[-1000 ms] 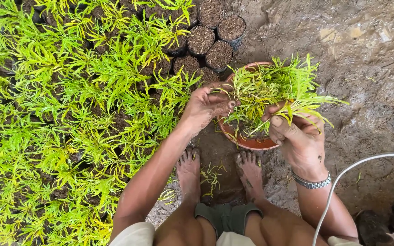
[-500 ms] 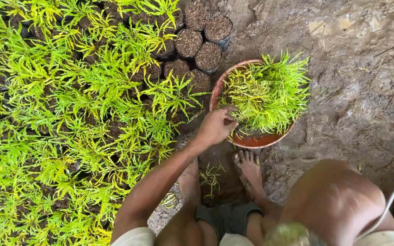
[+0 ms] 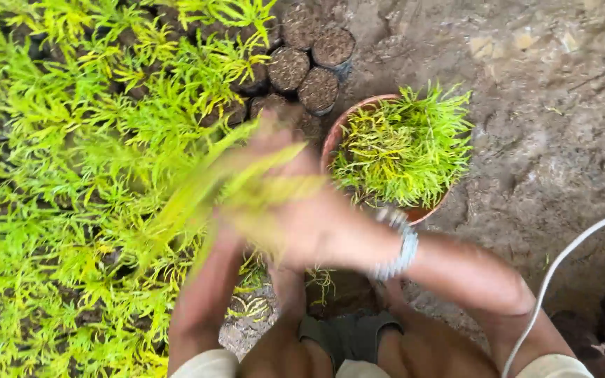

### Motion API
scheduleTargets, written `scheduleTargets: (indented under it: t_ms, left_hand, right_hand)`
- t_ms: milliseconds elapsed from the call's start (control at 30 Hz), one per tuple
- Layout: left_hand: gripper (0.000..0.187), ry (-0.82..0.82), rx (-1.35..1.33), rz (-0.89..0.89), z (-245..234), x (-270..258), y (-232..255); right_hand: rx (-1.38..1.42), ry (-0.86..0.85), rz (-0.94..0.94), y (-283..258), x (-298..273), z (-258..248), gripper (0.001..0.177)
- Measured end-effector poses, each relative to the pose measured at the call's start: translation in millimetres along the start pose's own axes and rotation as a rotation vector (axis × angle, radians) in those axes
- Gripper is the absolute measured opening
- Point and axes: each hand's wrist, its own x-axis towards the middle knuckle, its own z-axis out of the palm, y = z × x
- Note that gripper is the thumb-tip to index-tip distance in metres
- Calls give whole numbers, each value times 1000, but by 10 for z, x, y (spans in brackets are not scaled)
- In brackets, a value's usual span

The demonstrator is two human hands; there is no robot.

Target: The person is taking small green plant cuttings from a plastic bowl and planting them into individual black plastic bags filled with soil.

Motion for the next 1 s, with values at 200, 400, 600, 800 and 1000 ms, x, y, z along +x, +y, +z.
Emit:
scheduleTargets:
  t_ms: [200, 400, 600, 800, 1000]
  left_hand:
    - [48, 10, 214, 99, 357, 418, -829]
    - [57, -286, 461, -6, 102, 538, -406]
    - [53, -468, 527, -45, -75, 591, -245]
    - [63, -551, 508, -50, 242, 609, -516]
    - [56, -273, 444, 58, 314, 616, -660]
  right_hand:
    - [-398, -155, -349, 180, 286, 245, 16]
    - [-597, -177, -594, 236, 411, 225, 25]
    - [-680, -172, -744, 326, 502, 111, 22]
    - [-748, -187, -887, 388, 592, 50, 26]
    - [-693, -189, -773, 449, 600, 36, 27]
